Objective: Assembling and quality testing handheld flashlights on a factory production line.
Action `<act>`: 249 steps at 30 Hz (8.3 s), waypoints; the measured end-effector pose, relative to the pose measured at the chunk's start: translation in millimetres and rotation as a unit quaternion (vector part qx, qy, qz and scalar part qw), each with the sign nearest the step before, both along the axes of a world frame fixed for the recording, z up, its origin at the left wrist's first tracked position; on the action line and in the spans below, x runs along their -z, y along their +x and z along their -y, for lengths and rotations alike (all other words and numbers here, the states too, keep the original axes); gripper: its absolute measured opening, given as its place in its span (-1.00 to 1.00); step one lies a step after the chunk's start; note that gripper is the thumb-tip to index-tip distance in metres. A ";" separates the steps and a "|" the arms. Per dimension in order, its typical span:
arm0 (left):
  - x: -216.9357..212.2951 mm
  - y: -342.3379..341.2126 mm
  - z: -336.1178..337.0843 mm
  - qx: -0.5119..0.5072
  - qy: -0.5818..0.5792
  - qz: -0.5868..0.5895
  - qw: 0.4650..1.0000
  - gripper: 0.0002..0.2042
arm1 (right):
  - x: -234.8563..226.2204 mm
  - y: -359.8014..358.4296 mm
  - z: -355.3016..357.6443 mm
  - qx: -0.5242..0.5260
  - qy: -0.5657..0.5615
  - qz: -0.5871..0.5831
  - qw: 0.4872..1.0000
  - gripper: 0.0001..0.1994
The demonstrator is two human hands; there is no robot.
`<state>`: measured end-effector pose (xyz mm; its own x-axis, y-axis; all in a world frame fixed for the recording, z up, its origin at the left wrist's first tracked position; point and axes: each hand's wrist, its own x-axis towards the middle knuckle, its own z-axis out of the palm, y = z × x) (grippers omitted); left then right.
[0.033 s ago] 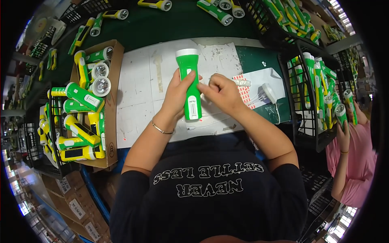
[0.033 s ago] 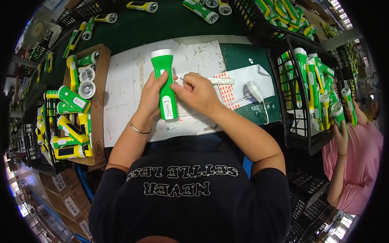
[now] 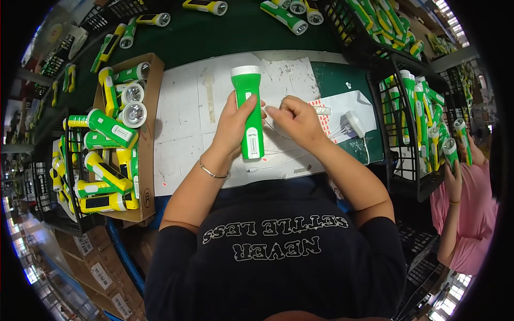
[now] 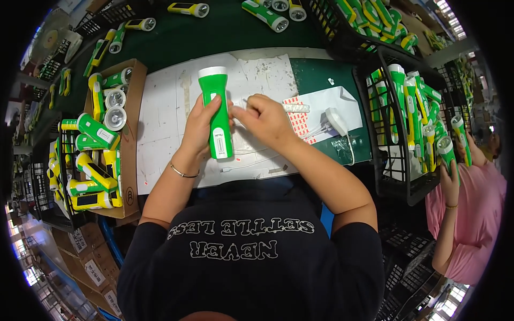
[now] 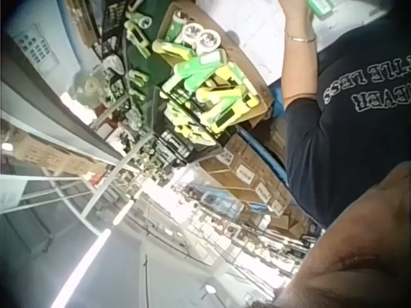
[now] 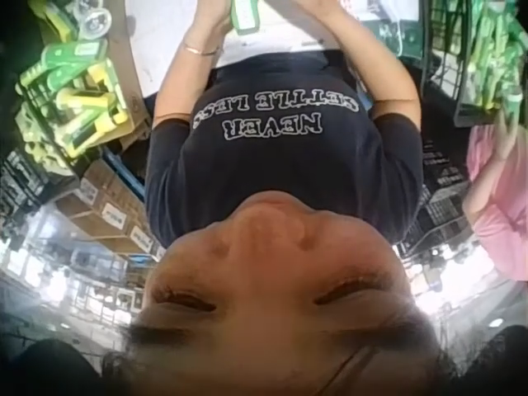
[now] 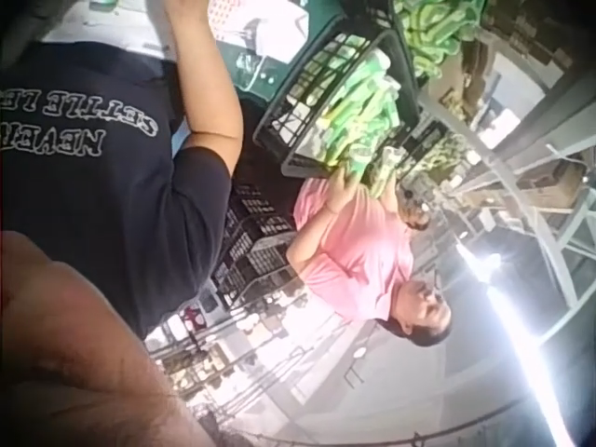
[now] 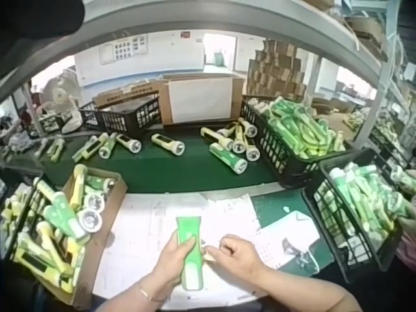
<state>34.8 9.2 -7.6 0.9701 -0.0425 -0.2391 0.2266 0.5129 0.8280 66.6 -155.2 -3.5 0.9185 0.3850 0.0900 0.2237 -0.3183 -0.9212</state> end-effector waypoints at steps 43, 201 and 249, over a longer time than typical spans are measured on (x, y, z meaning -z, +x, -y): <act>3.7 -38.3 -23.4 0.040 0.488 0.081 0.868 -0.36 | 10.4 -2.4 19.6 -0.049 0.096 -0.133 0.985 -0.79; -12.2 6.7 7.5 0.135 -0.100 -0.139 0.976 -0.62 | 9.8 -100.8 -2.5 -0.176 0.184 -0.414 0.874 -0.75; -6.6 -26.0 1.7 0.021 -0.008 0.032 0.999 -0.55 | -40.0 -72.1 23.4 -0.297 -0.188 0.292 0.890 -0.82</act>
<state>8.8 7.5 -1.0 0.9805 -0.0872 -0.1762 0.1957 0.5176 0.8329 -5.5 -178.6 36.5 0.3825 0.8900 0.2481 0.8606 -0.2454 -0.4463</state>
